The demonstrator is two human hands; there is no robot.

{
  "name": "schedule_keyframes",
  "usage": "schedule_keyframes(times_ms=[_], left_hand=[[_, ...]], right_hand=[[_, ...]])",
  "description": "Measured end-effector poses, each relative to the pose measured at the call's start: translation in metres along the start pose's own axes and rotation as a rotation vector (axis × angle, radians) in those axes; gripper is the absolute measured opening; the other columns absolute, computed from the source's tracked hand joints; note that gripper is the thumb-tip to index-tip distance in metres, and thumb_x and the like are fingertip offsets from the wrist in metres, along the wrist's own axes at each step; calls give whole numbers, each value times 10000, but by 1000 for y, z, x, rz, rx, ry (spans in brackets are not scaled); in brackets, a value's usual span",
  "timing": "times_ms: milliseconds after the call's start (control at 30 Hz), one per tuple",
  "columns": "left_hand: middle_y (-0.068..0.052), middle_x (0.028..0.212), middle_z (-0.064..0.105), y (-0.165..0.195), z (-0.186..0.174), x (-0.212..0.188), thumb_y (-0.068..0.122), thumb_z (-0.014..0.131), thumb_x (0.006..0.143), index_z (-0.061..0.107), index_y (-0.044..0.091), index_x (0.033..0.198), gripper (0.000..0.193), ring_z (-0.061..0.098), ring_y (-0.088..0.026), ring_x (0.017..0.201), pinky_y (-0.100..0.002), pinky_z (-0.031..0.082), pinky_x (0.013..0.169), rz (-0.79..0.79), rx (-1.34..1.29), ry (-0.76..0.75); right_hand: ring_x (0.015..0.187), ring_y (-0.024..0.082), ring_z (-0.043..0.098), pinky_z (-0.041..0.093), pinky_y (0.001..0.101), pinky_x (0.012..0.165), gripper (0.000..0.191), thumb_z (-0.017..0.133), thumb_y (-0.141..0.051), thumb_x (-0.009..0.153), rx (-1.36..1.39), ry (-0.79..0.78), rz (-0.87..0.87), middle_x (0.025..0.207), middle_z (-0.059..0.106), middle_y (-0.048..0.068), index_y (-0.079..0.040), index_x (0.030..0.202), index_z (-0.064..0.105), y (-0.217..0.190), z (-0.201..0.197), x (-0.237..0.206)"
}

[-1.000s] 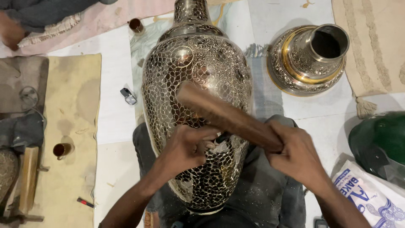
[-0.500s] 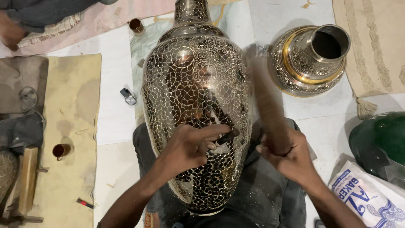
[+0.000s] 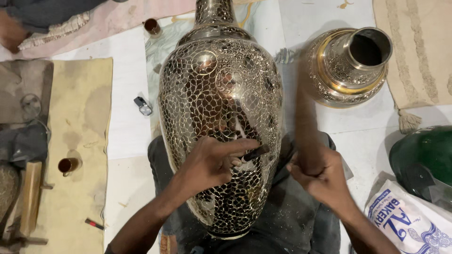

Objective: The person sits on the floor with a large engraved brass vase held between their legs and decorates its surface by hand. They hold a small punch against the metal with one hand and repeatedly strike it with a wooden mallet held in the other hand, working on the patterned design.

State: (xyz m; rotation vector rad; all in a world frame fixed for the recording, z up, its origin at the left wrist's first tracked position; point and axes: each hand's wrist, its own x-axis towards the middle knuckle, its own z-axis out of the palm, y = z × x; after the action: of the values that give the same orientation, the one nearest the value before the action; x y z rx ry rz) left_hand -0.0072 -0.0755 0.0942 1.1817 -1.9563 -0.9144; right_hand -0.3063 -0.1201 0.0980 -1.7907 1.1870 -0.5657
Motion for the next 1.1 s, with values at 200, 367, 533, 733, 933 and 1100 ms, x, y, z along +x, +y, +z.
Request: schedule_keyframes(times_ms=[200, 367, 533, 733, 933, 1100], left_hand=[[-48, 893, 823, 3, -1, 2, -38, 667, 724, 630, 200, 1361, 681, 590, -46, 352, -212, 595, 446, -61, 20, -42], [-69, 1011, 811, 4, -4, 4, -35, 660, 682, 621, 216, 1373, 736, 712, -42, 509, -228, 631, 577, 21, 63, -26], [-53, 890, 806, 4, -3, 4, -49, 638, 741, 654, 224, 1354, 672, 769, -71, 612, -229, 602, 482, -64, 69, -86], [-85, 506, 657, 7, -8, 5, -85, 563, 777, 637, 153, 1376, 649, 812, -176, 925, -255, 556, 405, -91, 47, -117], [-187, 1147, 770, 9, -6, 11, -156, 500, 750, 673, 93, 1272, 604, 813, -216, 927, -271, 641, 509, -34, -320, 47], [-156, 1025, 795, 10, -13, 14, -86, 696, 891, 581, 51, 1358, 501, 827, -220, 920, -326, 737, 754, -146, -564, 158]], right_hand=[[610, 110, 589, 497, 310, 572, 181, 750, -54, 776, 300, 174, -100, 664, 621, 7, -50, 771, 569, 1, 10, -3], [491, 144, 568, 443, 345, 468, 112, 745, 27, 698, 118, 98, 118, 568, 616, 50, 0, 767, 662, -14, 9, -2], [519, 135, 571, 451, 313, 497, 225, 789, 58, 639, -232, 16, 32, 588, 605, 86, 26, 790, 625, -12, 6, -2], [508, 125, 542, 440, 312, 476, 174, 822, -40, 729, 184, 276, 179, 586, 613, 29, -29, 788, 659, 3, 12, -13], [536, 99, 493, 397, 277, 480, 225, 826, -63, 723, 48, 142, 54, 604, 578, 48, -41, 829, 629, 33, 28, -24], [420, 115, 571, 446, 293, 399, 226, 830, -128, 782, 522, 205, 416, 584, 643, 49, -27, 911, 674, 67, 86, -55]])
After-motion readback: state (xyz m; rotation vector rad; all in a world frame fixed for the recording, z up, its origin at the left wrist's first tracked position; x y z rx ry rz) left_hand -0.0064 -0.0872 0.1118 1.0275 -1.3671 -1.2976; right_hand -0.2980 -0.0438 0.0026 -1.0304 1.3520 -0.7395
